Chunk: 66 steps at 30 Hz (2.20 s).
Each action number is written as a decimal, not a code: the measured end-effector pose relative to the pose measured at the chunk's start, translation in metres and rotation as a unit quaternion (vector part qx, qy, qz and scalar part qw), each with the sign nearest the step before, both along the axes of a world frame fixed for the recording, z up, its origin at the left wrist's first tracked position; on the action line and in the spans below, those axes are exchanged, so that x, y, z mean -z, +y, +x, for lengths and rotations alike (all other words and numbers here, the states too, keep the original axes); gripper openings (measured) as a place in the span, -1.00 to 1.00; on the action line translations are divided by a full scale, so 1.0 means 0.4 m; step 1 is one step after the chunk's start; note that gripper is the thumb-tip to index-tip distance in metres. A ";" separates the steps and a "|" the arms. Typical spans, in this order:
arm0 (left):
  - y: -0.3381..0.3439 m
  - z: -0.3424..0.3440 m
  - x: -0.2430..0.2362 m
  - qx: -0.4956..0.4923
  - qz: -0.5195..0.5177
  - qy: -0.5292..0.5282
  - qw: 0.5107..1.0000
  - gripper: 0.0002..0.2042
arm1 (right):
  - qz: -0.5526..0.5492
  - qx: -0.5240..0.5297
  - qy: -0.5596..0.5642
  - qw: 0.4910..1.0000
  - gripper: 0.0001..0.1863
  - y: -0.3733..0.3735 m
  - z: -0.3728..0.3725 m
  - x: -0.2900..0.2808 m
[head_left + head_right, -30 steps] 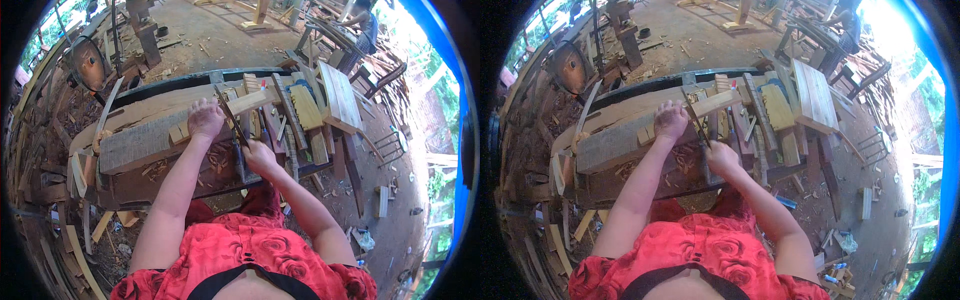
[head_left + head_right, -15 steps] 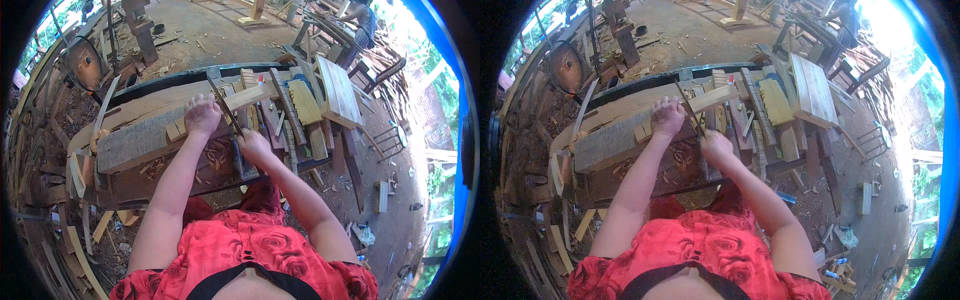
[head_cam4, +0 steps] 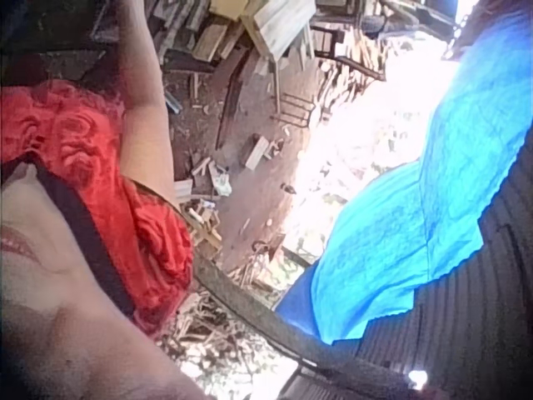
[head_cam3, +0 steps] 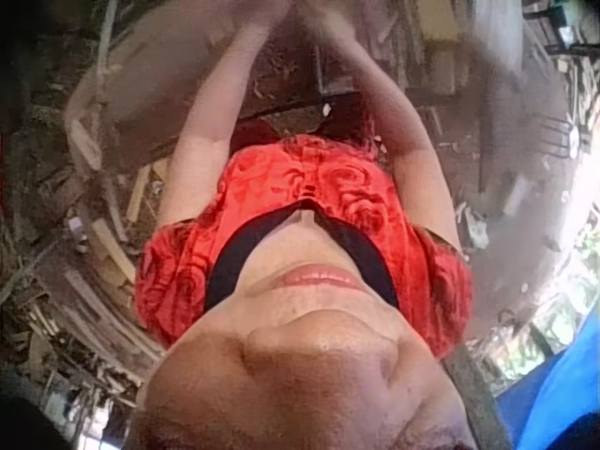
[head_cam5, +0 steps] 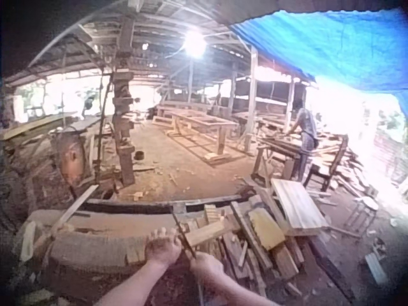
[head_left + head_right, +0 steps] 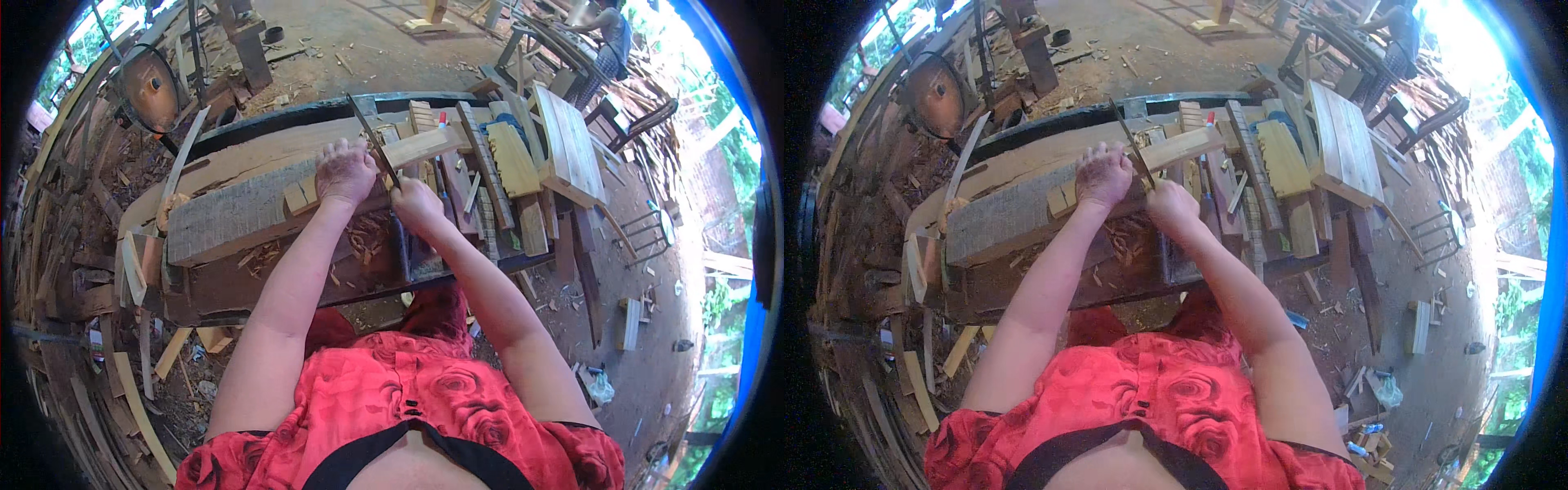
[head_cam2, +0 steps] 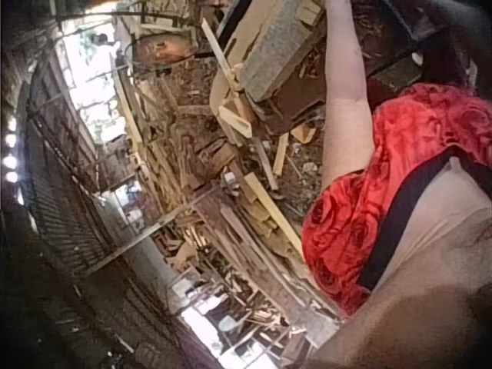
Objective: Sawing a piece of wood with a hand saw in a workshop.
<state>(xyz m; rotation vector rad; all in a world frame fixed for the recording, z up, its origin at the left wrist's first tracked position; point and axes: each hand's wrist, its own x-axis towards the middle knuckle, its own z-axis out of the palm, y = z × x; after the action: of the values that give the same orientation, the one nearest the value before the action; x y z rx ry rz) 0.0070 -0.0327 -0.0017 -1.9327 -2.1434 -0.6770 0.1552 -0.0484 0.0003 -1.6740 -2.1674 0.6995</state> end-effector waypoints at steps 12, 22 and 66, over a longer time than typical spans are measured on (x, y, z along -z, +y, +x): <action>-0.020 -0.009 0.007 -0.012 0.015 0.006 1.000 -0.80 | -0.013 0.001 0.018 1.000 -0.66 -0.057 0.024 0.018; -0.013 -0.013 0.011 -0.023 0.003 0.008 1.000 -0.78 | -0.079 -0.007 -0.053 0.995 -0.66 -0.148 0.093 0.022; 0.003 -0.008 0.004 -0.040 0.005 0.008 0.999 -0.79 | 0.017 -0.053 -0.152 0.987 -0.83 -0.168 0.097 -0.036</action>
<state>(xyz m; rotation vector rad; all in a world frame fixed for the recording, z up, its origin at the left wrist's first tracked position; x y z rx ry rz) 0.0040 -0.0314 -0.0033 -1.8296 -2.1918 -0.6537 0.1941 -0.1156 0.0146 -1.7538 -2.4763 0.4550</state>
